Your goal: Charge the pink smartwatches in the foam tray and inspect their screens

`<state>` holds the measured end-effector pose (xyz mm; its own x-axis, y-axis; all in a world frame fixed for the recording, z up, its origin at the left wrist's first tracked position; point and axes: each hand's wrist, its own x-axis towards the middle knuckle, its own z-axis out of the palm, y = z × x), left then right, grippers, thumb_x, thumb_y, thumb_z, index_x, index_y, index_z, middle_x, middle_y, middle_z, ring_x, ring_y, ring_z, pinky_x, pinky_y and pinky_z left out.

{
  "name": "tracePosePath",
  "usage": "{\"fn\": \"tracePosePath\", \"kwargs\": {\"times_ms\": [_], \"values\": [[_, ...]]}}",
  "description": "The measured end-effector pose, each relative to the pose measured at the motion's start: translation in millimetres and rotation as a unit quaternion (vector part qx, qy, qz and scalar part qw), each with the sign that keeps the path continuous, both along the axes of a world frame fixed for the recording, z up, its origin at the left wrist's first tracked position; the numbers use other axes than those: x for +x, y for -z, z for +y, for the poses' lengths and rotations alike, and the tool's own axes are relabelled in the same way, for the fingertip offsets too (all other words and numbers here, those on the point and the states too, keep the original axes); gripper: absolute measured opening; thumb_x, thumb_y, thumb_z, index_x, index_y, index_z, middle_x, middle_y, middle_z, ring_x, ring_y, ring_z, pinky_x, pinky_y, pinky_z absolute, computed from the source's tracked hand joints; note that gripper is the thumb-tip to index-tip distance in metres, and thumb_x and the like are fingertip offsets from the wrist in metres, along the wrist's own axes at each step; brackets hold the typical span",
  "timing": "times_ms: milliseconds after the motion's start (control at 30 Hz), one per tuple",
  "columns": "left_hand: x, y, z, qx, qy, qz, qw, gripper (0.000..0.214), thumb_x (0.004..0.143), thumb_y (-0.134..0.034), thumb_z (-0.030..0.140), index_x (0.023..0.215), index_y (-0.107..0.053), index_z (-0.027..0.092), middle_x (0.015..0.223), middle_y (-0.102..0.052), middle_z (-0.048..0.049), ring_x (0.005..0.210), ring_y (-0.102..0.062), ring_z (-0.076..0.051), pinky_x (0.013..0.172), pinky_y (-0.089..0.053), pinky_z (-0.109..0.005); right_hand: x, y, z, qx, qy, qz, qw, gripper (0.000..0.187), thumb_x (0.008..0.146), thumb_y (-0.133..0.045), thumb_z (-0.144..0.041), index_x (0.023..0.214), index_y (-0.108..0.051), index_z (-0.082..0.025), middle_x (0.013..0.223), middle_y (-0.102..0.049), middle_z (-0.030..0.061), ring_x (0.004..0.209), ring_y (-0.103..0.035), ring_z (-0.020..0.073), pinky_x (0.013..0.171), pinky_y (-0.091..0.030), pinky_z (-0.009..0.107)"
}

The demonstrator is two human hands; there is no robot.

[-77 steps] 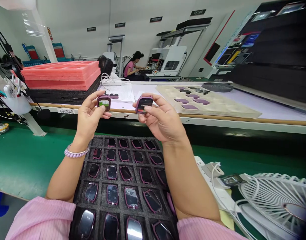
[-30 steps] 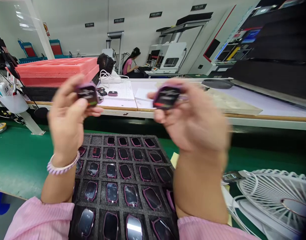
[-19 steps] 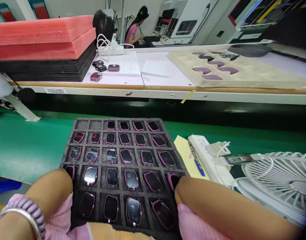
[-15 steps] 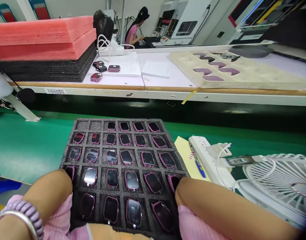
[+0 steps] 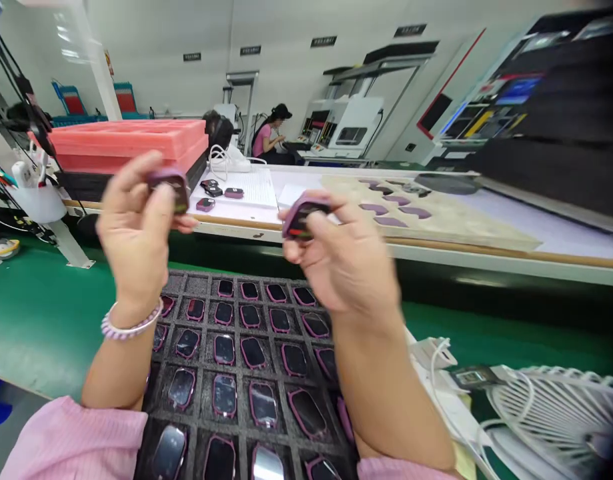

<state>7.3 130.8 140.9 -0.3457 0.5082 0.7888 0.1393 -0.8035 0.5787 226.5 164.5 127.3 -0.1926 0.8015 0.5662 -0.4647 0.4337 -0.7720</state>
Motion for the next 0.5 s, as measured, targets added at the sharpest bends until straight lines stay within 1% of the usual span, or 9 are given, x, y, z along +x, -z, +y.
{"fn": "tracePosePath", "kwargs": {"times_ms": [33, 67, 133, 200, 267, 333, 400, 467, 500], "values": [[5.4, 3.3, 7.4, -0.012, 0.007, 0.005, 1.0, 0.033, 0.084, -0.075, 0.037, 0.114, -0.064, 0.029, 0.095, -0.066, 0.0016, 0.065, -0.061, -0.007, 0.054, -0.054, -0.016, -7.5, 5.4, 8.9, -0.021, -0.019, -0.012, 1.0, 0.046, 0.072, -0.091, -0.038, 0.102, -0.058, -0.024, 0.089, -0.066, 0.0012, 0.059, -0.055, 0.0116, 0.047, -0.045, 0.02], [10.0, 7.3, 15.0, -0.034, 0.023, 0.012, 0.999, 0.036, 0.081, -0.078, 0.035, 0.113, -0.063, 0.027, 0.092, -0.066, 0.0017, 0.061, -0.06, -0.007, 0.052, -0.053, -0.015, -14.5, 11.9, 17.2, -0.044, -0.036, -0.028, 0.998, 0.048, 0.072, -0.09, -0.038, 0.104, -0.057, -0.023, 0.087, -0.066, 0.0005, 0.055, -0.053, 0.0106, 0.046, -0.042, 0.02], [15.7, 14.7, 28.7, -0.092, 0.064, 0.022, 0.993, 0.045, 0.076, -0.081, 0.029, 0.116, -0.06, 0.025, 0.093, -0.066, 0.001, 0.061, -0.06, -0.006, 0.053, -0.052, -0.014, -25.7, 25.1, 29.8, -0.076, -0.069, -0.045, 0.994, 0.049, 0.071, -0.088, -0.038, 0.105, -0.056, -0.022, 0.087, -0.067, 0.0005, 0.053, -0.052, 0.0097, 0.045, -0.04, 0.02], [16.9, 18.0, 39.2, -0.146, 0.105, 0.016, 0.984, 0.054, 0.072, -0.079, 0.02, 0.121, -0.056, 0.023, 0.098, -0.066, -0.0006, 0.064, -0.062, -0.007, 0.057, -0.053, -0.015, -33.0, 34.9, 36.5, -0.112, -0.11, -0.054, 0.986, 0.049, 0.07, -0.085, -0.034, 0.108, -0.057, -0.021, 0.091, -0.068, 0.0016, 0.056, -0.056, 0.0107, 0.049, -0.043, 0.021], [14.7, 16.6, 46.3, -0.199, 0.139, 0.007, 0.97, 0.059, 0.07, -0.074, 0.013, 0.124, -0.052, 0.021, 0.101, -0.065, -0.0019, 0.066, -0.064, -0.008, 0.06, -0.055, -0.018, -37.5, 40.3, 39.2, -0.149, -0.15, -0.058, 0.976, 0.051, 0.067, -0.08, -0.027, 0.112, -0.057, -0.02, 0.095, -0.068, 0.0028, 0.061, -0.061, 0.0127, 0.054, -0.048, 0.023], [8.8, 13.4, 51.2, -0.245, 0.165, 0.01, 0.955, 0.061, 0.069, -0.069, 0.009, 0.125, -0.049, 0.019, 0.102, -0.064, -0.0028, 0.065, -0.064, -0.009, 0.063, -0.056, -0.021, -41.3, 44.5, 40.4, -0.176, -0.178, -0.062, 0.966, 0.057, 0.063, -0.076, -0.021, 0.117, -0.056, -0.02, 0.098, -0.068, 0.0033, 0.066, -0.064, 0.0143, 0.06, -0.052, 0.025], [-2.0, 13.8, 54.1, -0.278, 0.177, 0.032, 0.944, 0.06, 0.069, -0.068, 0.008, 0.125, -0.047, 0.017, 0.103, -0.063, -0.0041, 0.066, -0.065, -0.009, 0.065, -0.057, -0.023, -46.8, 51.7, 42.1, -0.181, -0.196, -0.073, 0.961, 0.065, 0.062, -0.074, -0.017, 0.123, -0.053, -0.021, 0.102, -0.067, 0.0034, 0.07, -0.066, 0.0156, 0.064, -0.054, 0.027], [-19.1, 22.0, 54.9, -0.303, 0.18, 0.086, 0.932, 0.058, 0.071, -0.067, 0.012, 0.125, -0.046, 0.017, 0.108, -0.061, -0.0063, 0.068, -0.065, -0.01, 0.067, -0.057, -0.025, -55.5, 64.5, 44.9, -0.161, -0.215, -0.098, 0.958, 0.071, 0.063, -0.076, -0.017, 0.129, -0.048, -0.023, 0.104, -0.066, 0.0031, 0.073, -0.066, 0.0169, 0.067, -0.055, 0.029], [-29.8, 29.6, 54.1, -0.32, 0.167, 0.138, 0.922, 0.057, 0.073, -0.066, 0.014, 0.125, -0.045, 0.017, 0.109, -0.061, -0.0069, 0.07, -0.066, -0.011, 0.068, -0.056, -0.026, -61.1, 72.9, 46.6, -0.138, -0.215, -0.129, 0.958, 0.073, 0.066, -0.075, -0.019, 0.133, -0.045, -0.024, 0.105, -0.064, 0.0032, 0.074, -0.067, 0.0175, 0.067, -0.056, 0.031]]}}
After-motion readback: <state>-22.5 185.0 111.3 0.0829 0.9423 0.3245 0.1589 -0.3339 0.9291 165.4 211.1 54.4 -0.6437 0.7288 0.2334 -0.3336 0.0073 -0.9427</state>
